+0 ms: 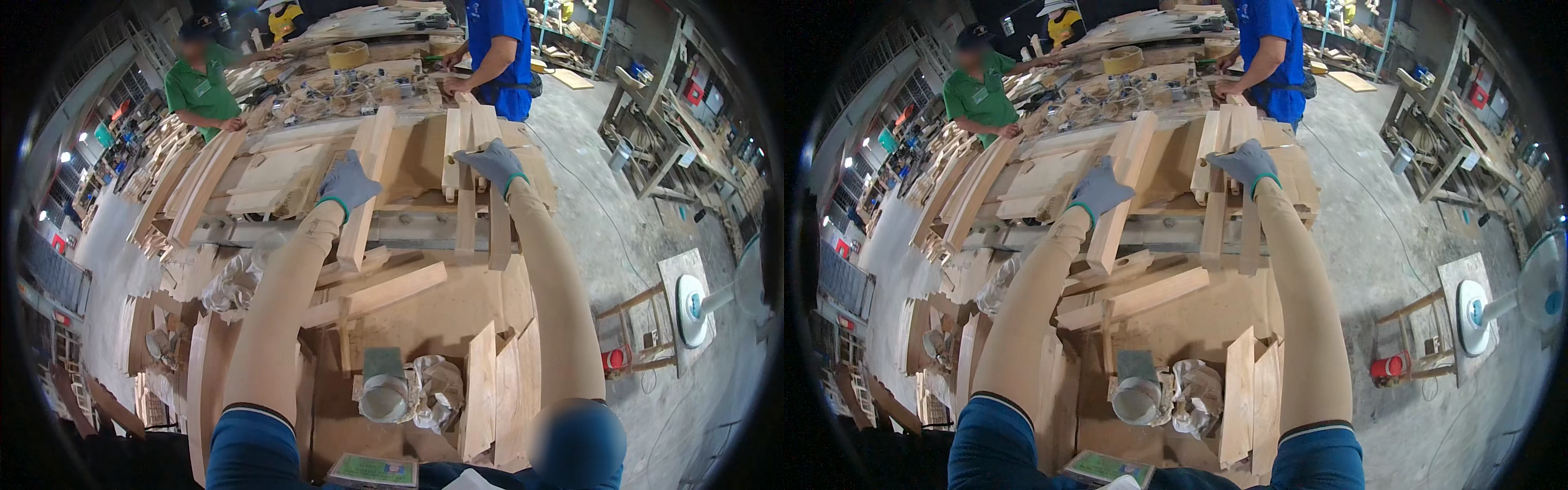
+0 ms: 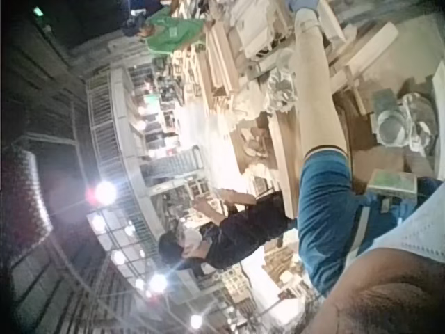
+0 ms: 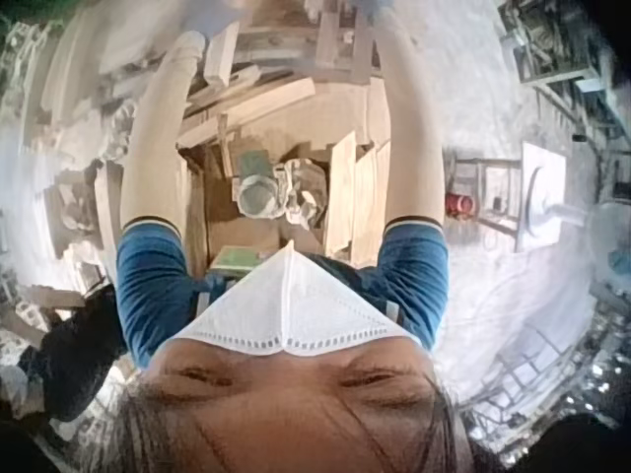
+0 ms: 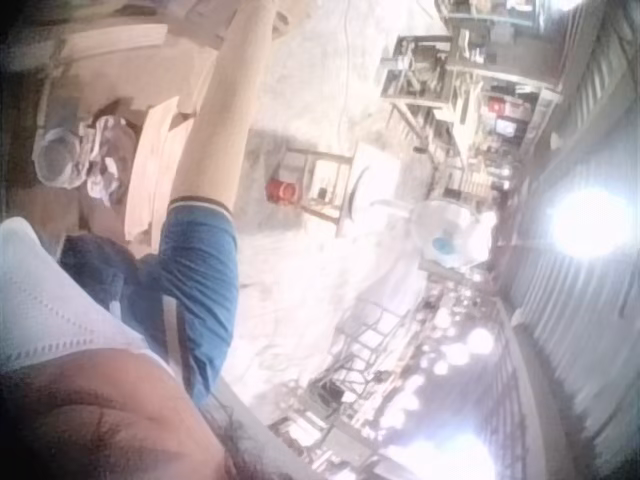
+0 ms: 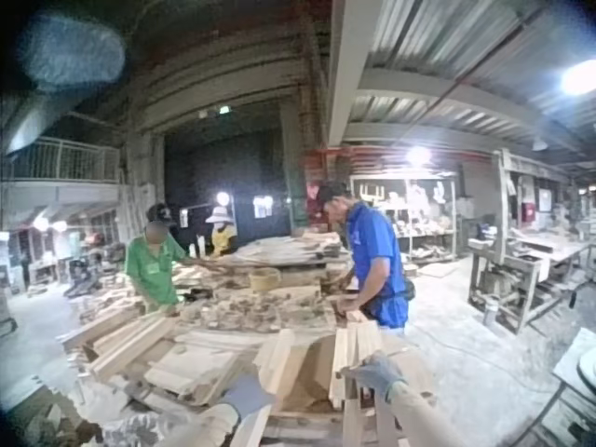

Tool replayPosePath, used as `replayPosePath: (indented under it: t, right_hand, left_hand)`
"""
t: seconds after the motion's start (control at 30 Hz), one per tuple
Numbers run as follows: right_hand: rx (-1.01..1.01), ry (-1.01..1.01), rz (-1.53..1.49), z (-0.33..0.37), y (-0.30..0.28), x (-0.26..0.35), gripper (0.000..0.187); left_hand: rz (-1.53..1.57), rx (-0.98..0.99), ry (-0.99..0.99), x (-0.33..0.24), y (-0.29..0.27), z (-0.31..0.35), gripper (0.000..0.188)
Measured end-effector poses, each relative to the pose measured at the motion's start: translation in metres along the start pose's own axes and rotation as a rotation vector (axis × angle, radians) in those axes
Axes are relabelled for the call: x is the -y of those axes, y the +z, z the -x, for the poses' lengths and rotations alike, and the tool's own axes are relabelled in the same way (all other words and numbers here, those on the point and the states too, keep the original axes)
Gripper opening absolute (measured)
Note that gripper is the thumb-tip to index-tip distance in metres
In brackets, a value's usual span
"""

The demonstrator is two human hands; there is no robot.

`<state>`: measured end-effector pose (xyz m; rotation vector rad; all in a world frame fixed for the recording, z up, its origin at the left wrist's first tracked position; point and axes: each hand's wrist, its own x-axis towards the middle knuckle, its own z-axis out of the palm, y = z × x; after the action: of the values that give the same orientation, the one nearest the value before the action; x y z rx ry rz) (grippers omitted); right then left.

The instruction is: The person applies glue to wooden slats using a brush, then places the glued pieces onto a stack. The task is performed repeatedly in a workshop setting with other workers visible in the background.

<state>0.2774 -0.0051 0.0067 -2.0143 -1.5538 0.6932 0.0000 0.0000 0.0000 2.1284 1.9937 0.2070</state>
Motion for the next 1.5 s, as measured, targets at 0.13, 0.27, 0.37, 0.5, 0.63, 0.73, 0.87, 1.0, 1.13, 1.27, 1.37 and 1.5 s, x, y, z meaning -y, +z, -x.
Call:
replayPosePath:
  t: [0.13, 0.27, 0.37, 0.5, 0.63, 0.73, 0.87, 1.0, 1.13, 1.27, 1.37, 1.5]
  right_hand:
    - [-0.174, -0.122, 0.225, -0.002, 0.002, 0.031, 0.09]
    - [-0.429, -0.497, 0.306, 0.024, 0.056, 0.097, 0.08]
    - [-0.015, -0.415, 0.25, 0.068, 0.111, 0.159, 0.072]
    - [-0.008, -0.306, 0.233, 0.012, 0.151, 0.12, 0.054]
    - [0.065, -0.538, 0.048, 0.044, 0.112, 0.143, 0.028]
    - [-0.118, -1.089, 0.232, 0.029, 0.059, 0.117, 0.02]
    - [-0.358, -1.175, 0.412, 0.006, -0.02, 0.075, 0.013]
    - [-0.293, -0.317, 0.136, 0.002, -0.058, 0.029, 0.027]
    - [-0.318, -0.046, 0.182, -0.012, -0.056, -0.022, 0.041]
    - [-0.274, -0.02, 0.296, -0.025, -0.022, -0.042, 0.052]
    - [-0.187, -0.081, 0.123, -0.02, -0.039, -0.049, 0.053]
    - [-0.381, -0.277, 0.253, 0.032, -0.045, -0.036, 0.059]
  left_hand:
    - [0.115, -0.128, 0.109, 0.009, -0.012, 0.013, 0.097]
    - [0.758, 0.036, 0.083, 0.036, -0.012, 0.051, 0.091]
    - [1.213, 0.118, 0.108, 0.068, -0.007, 0.089, 0.081]
    - [1.029, 0.083, 0.199, 0.076, 0.009, 0.13, 0.068]
    - [1.252, 0.108, 0.013, 0.131, -0.026, 0.226, 0.066]
    - [1.248, 0.123, -0.004, 0.168, -0.036, 0.257, 0.059]
    - [1.222, -0.029, -0.156, 0.201, -0.046, 0.305, 0.061]
    - [1.208, -0.174, -0.325, 0.212, -0.054, 0.346, 0.06]
    - [1.156, -0.183, -0.346, 0.2, -0.066, 0.349, 0.059]
    - [1.222, -0.13, -0.299, 0.189, -0.061, 0.34, 0.061]
    - [1.203, -0.068, -0.251, 0.181, -0.057, 0.343, 0.062]
    - [1.161, -0.062, -0.304, 0.189, -0.062, 0.382, 0.062]
